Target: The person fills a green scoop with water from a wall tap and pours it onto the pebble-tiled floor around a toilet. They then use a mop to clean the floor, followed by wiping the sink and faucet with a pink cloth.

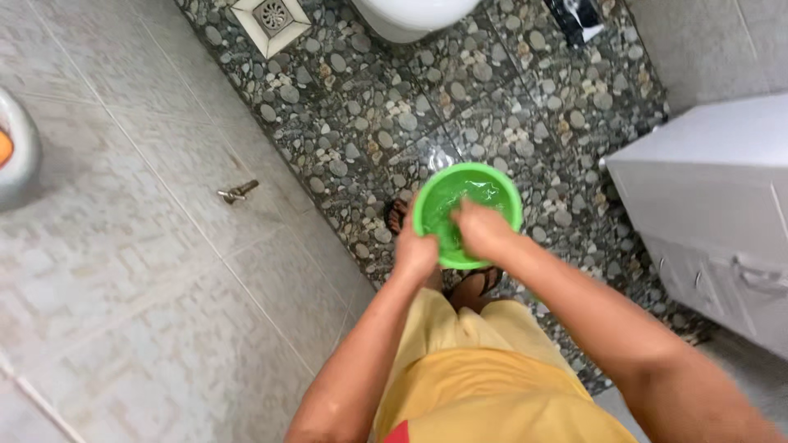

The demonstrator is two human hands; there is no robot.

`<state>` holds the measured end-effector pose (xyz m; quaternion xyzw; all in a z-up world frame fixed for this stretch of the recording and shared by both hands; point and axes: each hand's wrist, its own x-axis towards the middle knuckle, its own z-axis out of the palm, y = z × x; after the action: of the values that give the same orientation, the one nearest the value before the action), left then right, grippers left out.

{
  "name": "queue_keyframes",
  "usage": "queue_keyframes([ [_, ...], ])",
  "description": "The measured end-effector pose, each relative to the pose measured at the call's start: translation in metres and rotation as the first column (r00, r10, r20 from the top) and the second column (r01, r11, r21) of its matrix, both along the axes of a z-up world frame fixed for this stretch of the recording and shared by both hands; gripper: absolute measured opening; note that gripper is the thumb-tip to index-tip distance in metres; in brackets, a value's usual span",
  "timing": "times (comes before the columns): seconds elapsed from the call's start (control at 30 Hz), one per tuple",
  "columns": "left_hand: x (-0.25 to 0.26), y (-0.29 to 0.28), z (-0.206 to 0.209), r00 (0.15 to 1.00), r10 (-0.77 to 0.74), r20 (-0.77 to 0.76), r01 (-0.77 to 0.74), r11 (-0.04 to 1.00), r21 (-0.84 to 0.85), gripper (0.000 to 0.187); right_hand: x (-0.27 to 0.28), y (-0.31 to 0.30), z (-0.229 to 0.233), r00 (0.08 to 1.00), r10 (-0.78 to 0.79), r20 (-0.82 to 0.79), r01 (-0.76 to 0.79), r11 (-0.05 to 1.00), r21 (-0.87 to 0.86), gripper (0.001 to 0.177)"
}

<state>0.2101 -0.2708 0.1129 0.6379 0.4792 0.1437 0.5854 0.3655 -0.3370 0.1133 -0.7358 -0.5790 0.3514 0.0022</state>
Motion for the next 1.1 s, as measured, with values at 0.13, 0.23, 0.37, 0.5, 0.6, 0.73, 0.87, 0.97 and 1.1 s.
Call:
queue_keyframes([
  [0.13,0.027,-0.045,0.036,0.988,0.045,-0.146,-0.103,0.903,-0.417,0.079,0.003,-0.037,-0.032,0.974,-0.221,0.055,0.224,0.972,-0.068,0.021],
  [0.23,0.040,-0.079,0.055,0.990,0.050,-0.129,-0.107,0.872,-0.478,0.067,0.009,-0.091,0.025,0.990,-0.088,-0.112,0.080,0.994,-0.068,0.027],
  [0.37,0.051,-0.124,0.068,0.994,0.055,-0.089,-0.096,0.820,-0.564,0.054,0.021,-0.181,0.104,0.975,-0.218,0.051,0.182,0.904,0.387,0.036],
  [0.5,0.059,-0.156,0.059,0.990,-0.020,-0.139,-0.075,0.756,-0.651,0.050,0.037,-0.255,0.131,0.892,-0.448,0.058,0.364,0.790,0.494,0.067],
  [0.6,0.066,-0.183,0.034,0.985,0.026,-0.173,-0.145,0.675,-0.723,0.057,0.050,-0.288,0.137,0.772,-0.634,0.046,0.627,0.748,-0.218,0.071],
  [0.73,0.077,-0.202,0.025,0.978,-0.101,-0.183,-0.082,0.620,-0.780,0.054,0.051,-0.317,0.134,0.803,-0.594,0.044,0.563,0.732,-0.382,0.066],
  [0.87,0.096,-0.203,0.046,0.916,-0.242,-0.319,-0.095,0.642,-0.761,0.076,0.067,-0.328,0.081,0.620,-0.784,0.009,0.689,0.539,-0.485,0.049],
  [0.97,0.098,-0.203,0.045,0.882,-0.368,-0.294,0.110,0.768,-0.630,0.081,0.094,-0.329,0.029,0.337,-0.938,-0.083,0.689,0.306,-0.657,0.039],
  [1.1,0.078,-0.193,0.015,0.886,-0.382,-0.263,0.174,0.799,-0.575,0.065,0.105,-0.327,-0.011,0.194,-0.979,-0.064,0.633,0.175,-0.755,0.052],
])
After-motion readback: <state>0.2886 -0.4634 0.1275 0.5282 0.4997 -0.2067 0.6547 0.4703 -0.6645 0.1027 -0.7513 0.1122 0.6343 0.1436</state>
